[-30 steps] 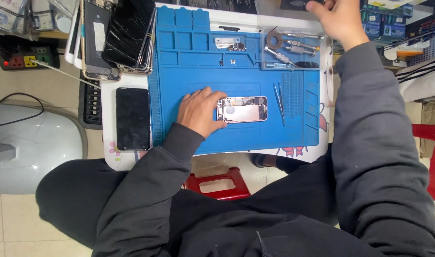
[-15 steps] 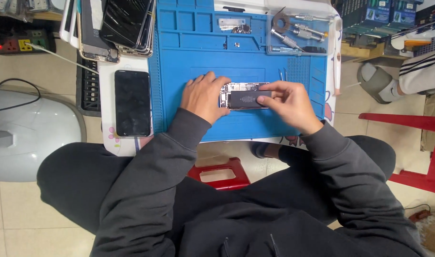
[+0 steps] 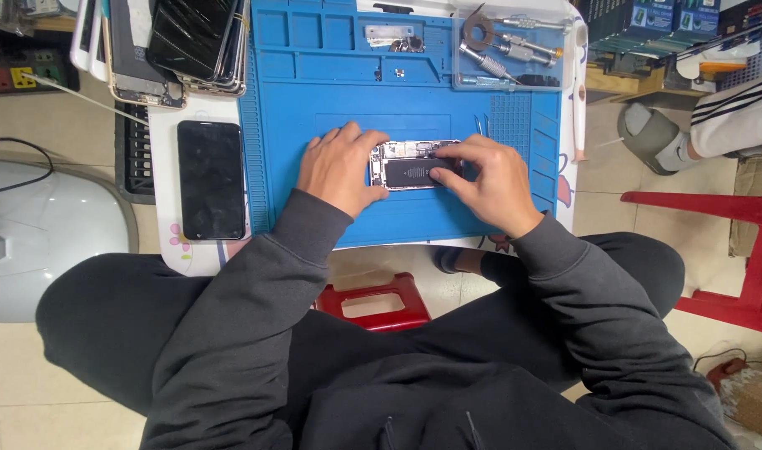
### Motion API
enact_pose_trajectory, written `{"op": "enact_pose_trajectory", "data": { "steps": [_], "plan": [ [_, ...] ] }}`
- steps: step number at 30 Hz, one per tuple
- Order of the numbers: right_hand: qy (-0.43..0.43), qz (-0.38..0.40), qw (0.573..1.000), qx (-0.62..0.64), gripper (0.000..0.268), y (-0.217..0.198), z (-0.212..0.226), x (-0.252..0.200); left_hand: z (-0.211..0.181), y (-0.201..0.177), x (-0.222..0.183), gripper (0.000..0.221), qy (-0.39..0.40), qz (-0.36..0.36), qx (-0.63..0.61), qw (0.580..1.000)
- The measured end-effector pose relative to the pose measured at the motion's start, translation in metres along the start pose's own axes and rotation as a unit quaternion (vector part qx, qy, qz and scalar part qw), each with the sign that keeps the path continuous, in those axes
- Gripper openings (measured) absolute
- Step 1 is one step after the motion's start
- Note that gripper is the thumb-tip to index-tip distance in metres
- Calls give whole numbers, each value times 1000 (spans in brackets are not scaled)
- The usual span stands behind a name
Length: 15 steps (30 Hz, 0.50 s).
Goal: The person disassembles a smartphone on a blue mat, using tweezers to remove internal components and a screwdriver to unscrew parts. They then use a toothbrush to clean the interior of the phone chassis.
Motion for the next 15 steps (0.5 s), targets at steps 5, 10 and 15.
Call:
{"op": "enact_pose_trajectory", "data": {
  "steps": [5, 10, 15],
  "plan": [
    [-11, -9, 1000, -14, 20, -1, 0, -2, -1, -1, -1, 76, 10, -7, 2, 1000],
    [-30, -17, 999, -34, 21, -1, 3, -4, -2, -3, -2, 75, 7, -1, 1, 1000],
    [-29, -39, 999, -12, 29, 1, -2, -3, -3, -2, -2, 74, 8, -4, 9, 1000]
  ]
}}
Point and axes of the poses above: each hand's wrist, its own x-axis towards the middle knuckle, its own y-axis out of the palm, z = x × y, the point moved 3 cm from there along x, towards the middle knuckle, and after that the axes turned 12 degrees about y, right-handed, at the moved point
